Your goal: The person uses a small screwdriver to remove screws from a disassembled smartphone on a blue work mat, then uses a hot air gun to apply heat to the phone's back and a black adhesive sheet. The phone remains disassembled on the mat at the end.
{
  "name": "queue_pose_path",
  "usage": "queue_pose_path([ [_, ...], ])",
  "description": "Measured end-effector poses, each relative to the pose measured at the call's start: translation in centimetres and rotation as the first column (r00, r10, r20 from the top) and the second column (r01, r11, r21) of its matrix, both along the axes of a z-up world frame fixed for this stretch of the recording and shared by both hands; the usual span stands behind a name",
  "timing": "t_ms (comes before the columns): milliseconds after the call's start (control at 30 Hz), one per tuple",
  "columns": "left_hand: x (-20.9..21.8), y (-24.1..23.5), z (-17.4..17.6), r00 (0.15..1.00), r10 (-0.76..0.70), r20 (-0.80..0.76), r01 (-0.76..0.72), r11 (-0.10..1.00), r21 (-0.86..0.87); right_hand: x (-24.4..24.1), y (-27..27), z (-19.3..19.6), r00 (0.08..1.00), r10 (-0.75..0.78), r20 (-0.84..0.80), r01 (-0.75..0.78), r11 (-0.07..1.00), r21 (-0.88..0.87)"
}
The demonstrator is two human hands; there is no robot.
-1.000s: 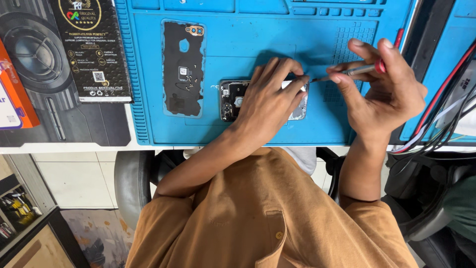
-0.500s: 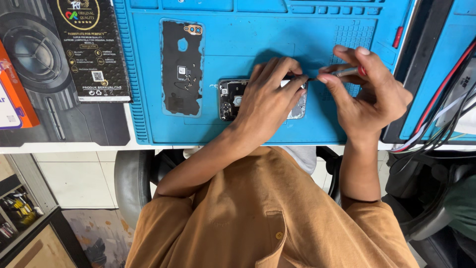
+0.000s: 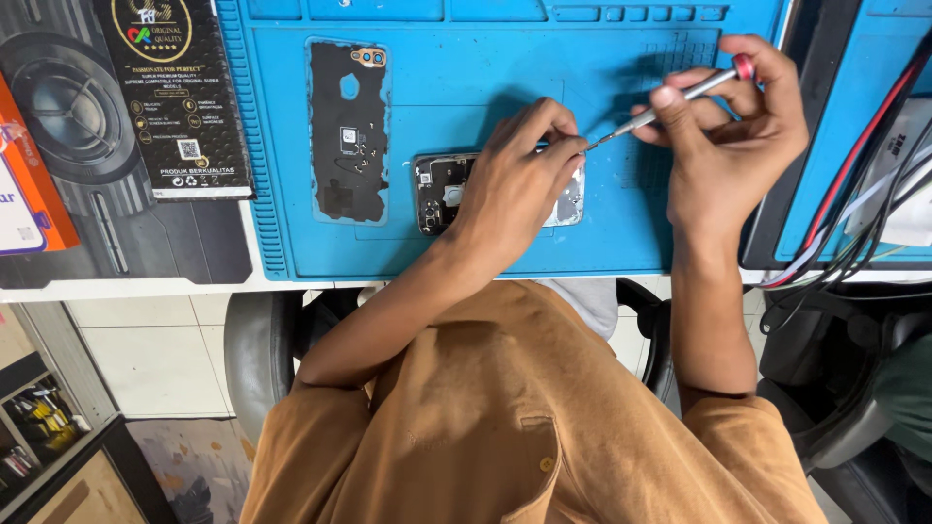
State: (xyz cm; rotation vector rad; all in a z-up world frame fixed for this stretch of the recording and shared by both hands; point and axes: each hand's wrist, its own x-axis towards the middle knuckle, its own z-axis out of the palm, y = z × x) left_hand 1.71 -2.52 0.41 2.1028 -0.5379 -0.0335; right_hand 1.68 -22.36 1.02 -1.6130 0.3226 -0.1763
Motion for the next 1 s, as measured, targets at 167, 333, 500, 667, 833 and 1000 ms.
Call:
queue_pose_path([
  [167, 0.3, 0.1, -0.2, 0.999, -0.032, -0.010, 0.032, 0.999, -0.014, -0.1, -1.0, -0.6, 0.995, -0.081, 0.065, 0.077, 0.995, 0.060],
  [333, 1.4, 0.1, 0.0, 0.994, -0.109, 0.022, 0.105, 0.986, 0.129, -0.5, -1.7, -1.0, 0.992, -0.092, 0.087, 0.085, 0.994, 0.074],
  [500, 1.9, -1.0, 0.3, 0.978, -0.191, 0.083, 0.148, 0.917, 0.371, -0.7, -1.6, -1.2, 0.990, -0.051, 0.135, 0.045, 0.998, 0.042],
  [667, 1.8, -1.7, 0.3, 0.966, -0.195, 0.172, 0.105, 0.899, 0.426, -1.0, -1.6, -1.0, 0.988, -0.036, 0.147, 0.030, 0.999, 0.045],
  [833, 1.8, -2.0, -0.4, 0.931, -0.265, 0.249, 0.091, 0.832, 0.547, -1.1, -1.5, -1.0, 0.986, -0.025, 0.164, 0.017, 0.999, 0.051],
  [1000, 1.7, -1.7, -1.1, 0.904, -0.295, 0.309, 0.067, 0.813, 0.579, -1.0, -1.5, -1.1, 0.980, 0.006, 0.197, -0.013, 0.999, 0.036],
])
